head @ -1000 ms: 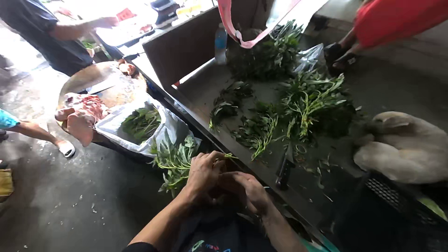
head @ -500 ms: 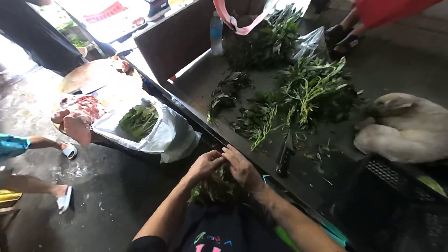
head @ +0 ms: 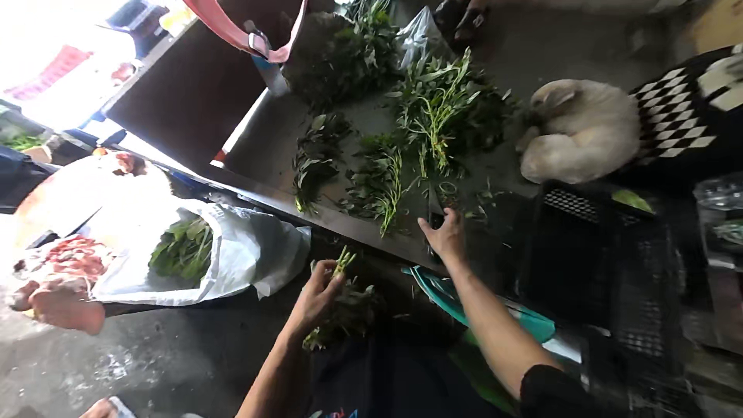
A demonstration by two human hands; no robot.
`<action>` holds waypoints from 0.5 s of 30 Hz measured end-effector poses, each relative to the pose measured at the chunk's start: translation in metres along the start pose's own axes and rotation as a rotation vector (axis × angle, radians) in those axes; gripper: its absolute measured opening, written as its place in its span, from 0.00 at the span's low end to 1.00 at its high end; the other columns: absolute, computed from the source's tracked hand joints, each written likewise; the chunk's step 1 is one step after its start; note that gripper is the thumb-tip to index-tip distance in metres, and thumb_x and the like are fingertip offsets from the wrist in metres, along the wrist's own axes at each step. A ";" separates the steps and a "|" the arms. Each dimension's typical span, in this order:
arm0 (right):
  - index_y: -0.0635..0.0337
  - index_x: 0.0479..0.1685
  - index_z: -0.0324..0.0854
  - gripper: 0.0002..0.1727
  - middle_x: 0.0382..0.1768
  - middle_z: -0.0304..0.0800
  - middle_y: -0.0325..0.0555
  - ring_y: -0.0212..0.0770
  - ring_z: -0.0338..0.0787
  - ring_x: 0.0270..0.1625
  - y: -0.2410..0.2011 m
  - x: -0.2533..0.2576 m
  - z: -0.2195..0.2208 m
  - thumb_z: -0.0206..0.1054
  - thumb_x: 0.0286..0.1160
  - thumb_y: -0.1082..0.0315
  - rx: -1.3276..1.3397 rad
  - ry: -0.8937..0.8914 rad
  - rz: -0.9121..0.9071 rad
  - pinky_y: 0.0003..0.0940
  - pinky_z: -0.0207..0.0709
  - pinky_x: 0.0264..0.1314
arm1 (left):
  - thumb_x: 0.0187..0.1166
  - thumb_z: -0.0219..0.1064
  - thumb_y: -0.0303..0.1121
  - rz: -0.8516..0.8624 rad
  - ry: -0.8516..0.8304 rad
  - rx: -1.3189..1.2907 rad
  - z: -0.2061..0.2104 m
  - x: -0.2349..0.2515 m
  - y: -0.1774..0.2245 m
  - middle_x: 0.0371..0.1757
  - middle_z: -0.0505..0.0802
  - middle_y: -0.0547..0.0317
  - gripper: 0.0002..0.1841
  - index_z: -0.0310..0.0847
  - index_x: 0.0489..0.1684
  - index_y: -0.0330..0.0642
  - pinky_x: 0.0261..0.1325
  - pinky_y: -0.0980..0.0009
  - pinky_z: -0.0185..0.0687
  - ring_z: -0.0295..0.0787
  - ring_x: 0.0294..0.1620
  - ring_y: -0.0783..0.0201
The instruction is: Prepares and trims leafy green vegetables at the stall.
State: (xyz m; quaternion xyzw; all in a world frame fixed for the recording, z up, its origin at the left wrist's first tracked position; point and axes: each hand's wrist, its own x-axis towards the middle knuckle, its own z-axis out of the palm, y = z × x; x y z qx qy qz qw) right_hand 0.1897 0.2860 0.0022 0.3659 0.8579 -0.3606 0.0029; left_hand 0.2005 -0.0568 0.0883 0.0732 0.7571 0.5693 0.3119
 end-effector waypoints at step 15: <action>0.65 0.82 0.67 0.31 0.54 0.90 0.66 0.62 0.92 0.58 -0.029 -0.107 -0.037 0.61 0.86 0.54 -0.041 -0.425 -0.197 0.61 0.81 0.65 | 0.95 0.44 0.50 -0.160 -0.197 0.833 0.051 0.081 0.046 0.55 0.91 0.37 0.26 0.76 0.68 0.37 0.66 0.39 0.79 0.89 0.62 0.40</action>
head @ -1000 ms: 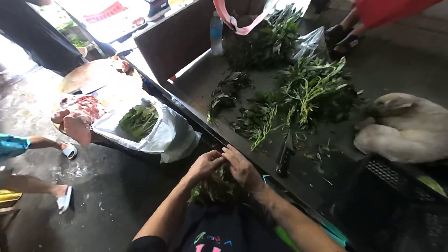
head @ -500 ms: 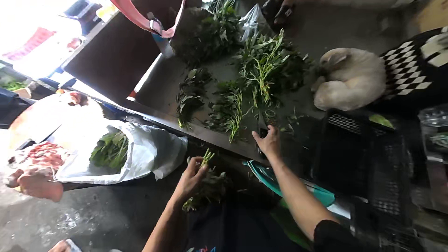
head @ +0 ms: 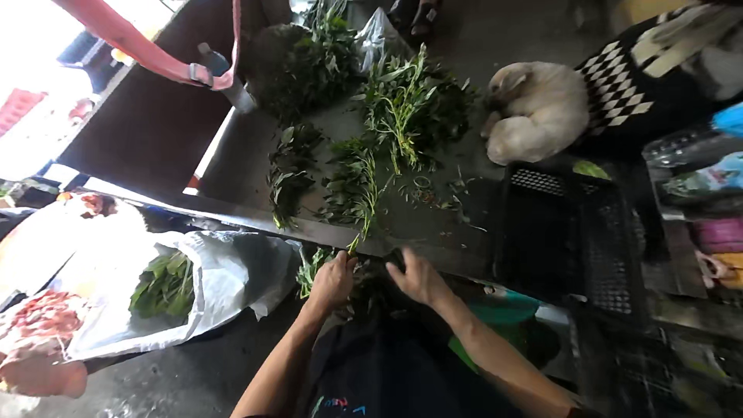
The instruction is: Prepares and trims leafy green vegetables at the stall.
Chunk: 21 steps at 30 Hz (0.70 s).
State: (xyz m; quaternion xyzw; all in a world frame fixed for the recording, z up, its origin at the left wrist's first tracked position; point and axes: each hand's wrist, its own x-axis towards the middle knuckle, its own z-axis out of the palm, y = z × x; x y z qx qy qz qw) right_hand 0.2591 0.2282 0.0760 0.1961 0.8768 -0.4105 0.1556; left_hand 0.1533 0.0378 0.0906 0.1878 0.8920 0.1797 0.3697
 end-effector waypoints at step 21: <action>0.69 0.73 0.74 0.26 0.39 0.92 0.61 0.56 0.93 0.38 -0.028 0.008 -0.010 0.63 0.85 0.58 0.101 0.407 -0.083 0.57 0.87 0.44 | 0.93 0.46 0.46 0.412 0.011 -0.192 -0.149 -0.011 -0.020 0.29 0.80 0.62 0.20 0.80 0.50 0.42 0.39 0.65 0.78 0.79 0.30 0.67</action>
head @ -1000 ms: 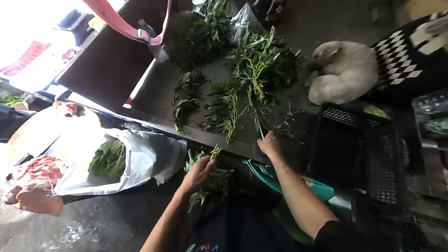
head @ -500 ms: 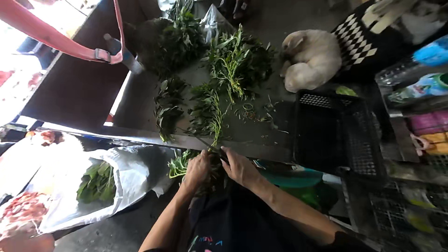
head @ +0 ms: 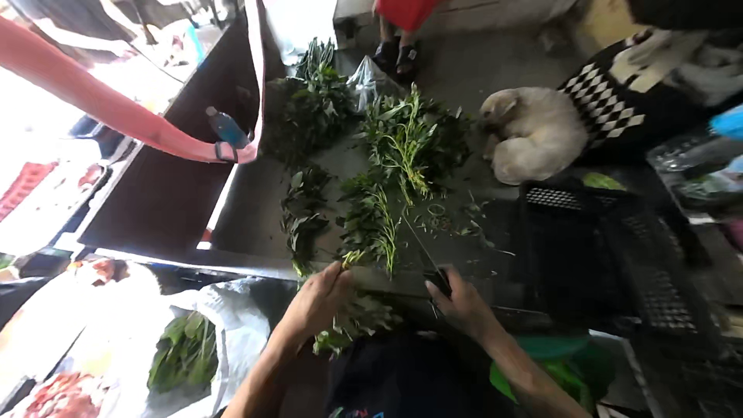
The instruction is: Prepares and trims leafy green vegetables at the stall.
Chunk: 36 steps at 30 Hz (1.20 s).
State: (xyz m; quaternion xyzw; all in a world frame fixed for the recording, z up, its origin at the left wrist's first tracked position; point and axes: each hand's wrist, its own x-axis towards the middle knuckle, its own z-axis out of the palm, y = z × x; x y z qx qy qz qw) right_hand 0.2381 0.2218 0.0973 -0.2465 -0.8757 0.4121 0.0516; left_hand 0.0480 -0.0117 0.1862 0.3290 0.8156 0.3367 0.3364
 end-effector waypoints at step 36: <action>0.68 0.72 0.72 0.25 0.28 0.87 0.52 0.44 0.89 0.24 0.118 0.044 -0.050 0.62 0.88 0.56 0.333 0.283 0.612 0.45 0.88 0.34 | 0.80 0.56 0.20 0.866 0.517 0.953 -0.123 0.228 0.323 0.62 0.87 0.33 0.14 0.82 0.59 0.30 0.76 0.37 0.67 0.80 0.71 0.34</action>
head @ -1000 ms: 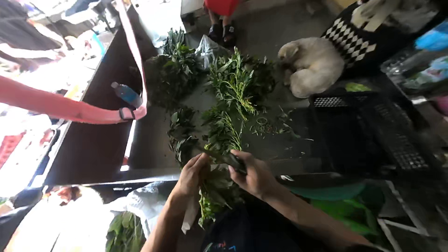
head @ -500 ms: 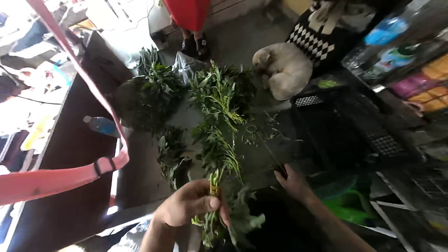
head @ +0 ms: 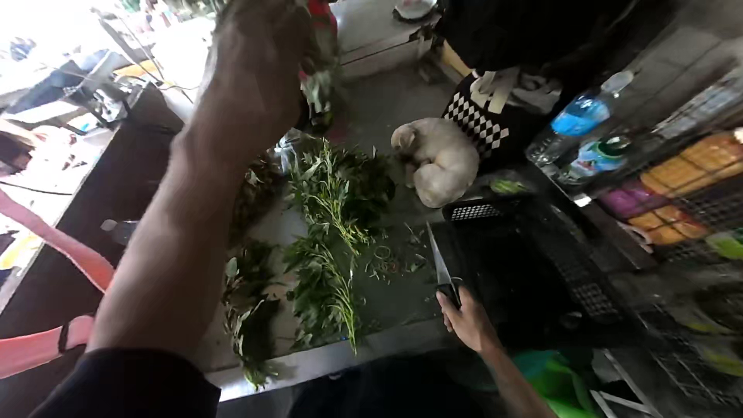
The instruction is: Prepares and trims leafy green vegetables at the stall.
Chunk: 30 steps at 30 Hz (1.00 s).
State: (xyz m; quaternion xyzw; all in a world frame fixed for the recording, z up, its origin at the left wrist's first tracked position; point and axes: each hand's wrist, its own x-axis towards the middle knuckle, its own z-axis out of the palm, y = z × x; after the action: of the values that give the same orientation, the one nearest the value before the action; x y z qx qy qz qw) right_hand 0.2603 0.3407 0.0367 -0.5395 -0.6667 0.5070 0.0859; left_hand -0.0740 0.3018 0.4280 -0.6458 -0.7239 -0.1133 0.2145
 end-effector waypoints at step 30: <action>0.65 0.95 0.42 0.45 0.83 0.68 0.70 0.65 0.73 0.84 0.021 0.001 0.027 0.65 0.83 0.62 -0.484 0.038 0.021 0.54 0.65 0.86 | 0.83 0.66 0.49 0.011 0.134 -1.089 0.045 -0.223 0.055 0.51 0.95 0.64 0.15 0.89 0.41 0.47 0.63 0.65 0.88 0.91 0.59 0.65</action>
State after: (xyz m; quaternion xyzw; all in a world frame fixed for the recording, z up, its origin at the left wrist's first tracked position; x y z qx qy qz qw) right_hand 0.2550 0.3235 0.0078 -0.5607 -0.7614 0.3230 -0.0386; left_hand -0.0108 0.1319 0.2801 -0.6587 -0.5419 -0.5114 -0.1044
